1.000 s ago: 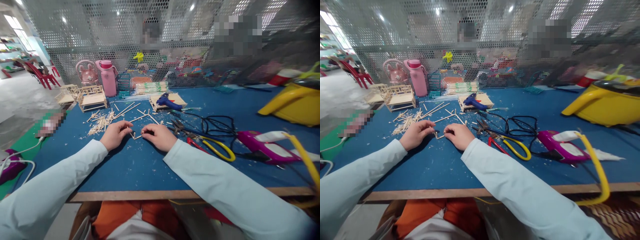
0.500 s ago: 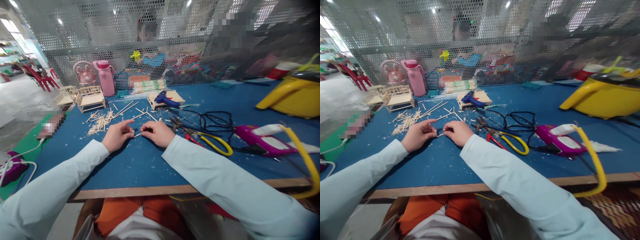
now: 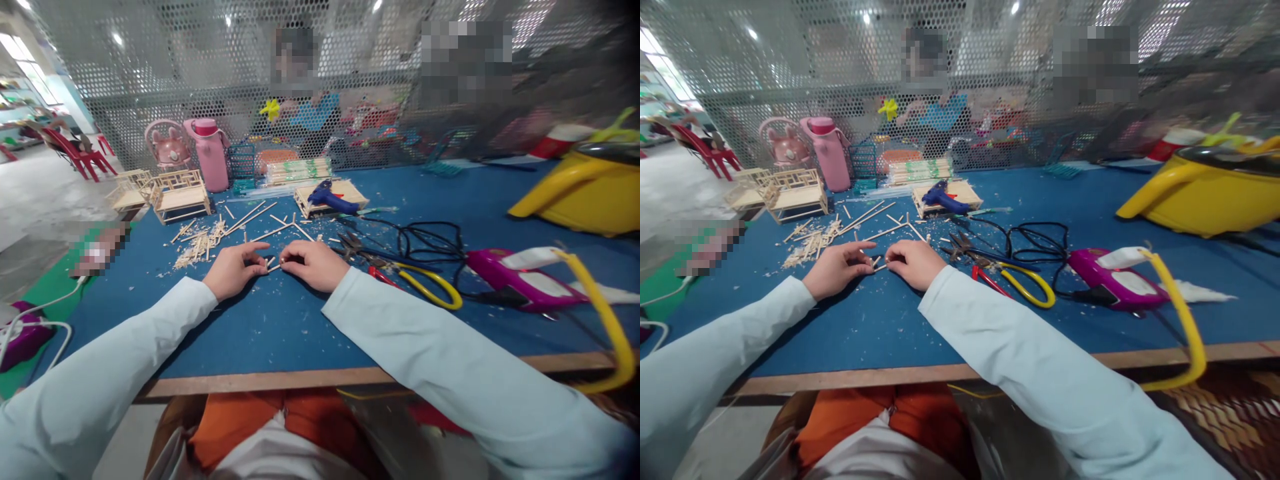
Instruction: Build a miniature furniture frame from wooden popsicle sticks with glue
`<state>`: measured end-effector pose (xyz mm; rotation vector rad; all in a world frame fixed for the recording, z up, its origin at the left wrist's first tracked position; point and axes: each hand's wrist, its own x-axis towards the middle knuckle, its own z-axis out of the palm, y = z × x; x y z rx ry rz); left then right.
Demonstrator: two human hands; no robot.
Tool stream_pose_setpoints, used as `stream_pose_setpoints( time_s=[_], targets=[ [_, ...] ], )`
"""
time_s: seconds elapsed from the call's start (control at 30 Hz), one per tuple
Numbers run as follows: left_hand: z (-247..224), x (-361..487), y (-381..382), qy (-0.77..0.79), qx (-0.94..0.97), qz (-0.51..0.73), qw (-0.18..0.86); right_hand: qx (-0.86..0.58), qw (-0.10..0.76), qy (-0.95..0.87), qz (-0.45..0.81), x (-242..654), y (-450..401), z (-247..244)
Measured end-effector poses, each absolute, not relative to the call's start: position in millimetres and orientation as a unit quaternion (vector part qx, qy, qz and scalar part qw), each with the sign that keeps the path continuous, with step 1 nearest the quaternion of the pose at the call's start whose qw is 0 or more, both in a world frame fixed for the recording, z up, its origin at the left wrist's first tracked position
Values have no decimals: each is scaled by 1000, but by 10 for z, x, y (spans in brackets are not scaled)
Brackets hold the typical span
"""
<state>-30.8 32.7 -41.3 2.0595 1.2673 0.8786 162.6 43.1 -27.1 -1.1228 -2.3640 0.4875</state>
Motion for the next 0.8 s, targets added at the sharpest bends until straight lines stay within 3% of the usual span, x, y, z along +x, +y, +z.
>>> stream_pose_setpoints(
  time_s=[0.2,0.6,0.8],
  targets=[
    [-416,-317,314,455,773,318,307,-382,234,-872,198,1649,471,-271],
    [-322,-328,293,470,797,291,242,-371,236,-874,209,1632,550,-269],
    [-342,-362,285,498,739,325,316,-414,282,-817,287,1569,466,-290]
  ],
)
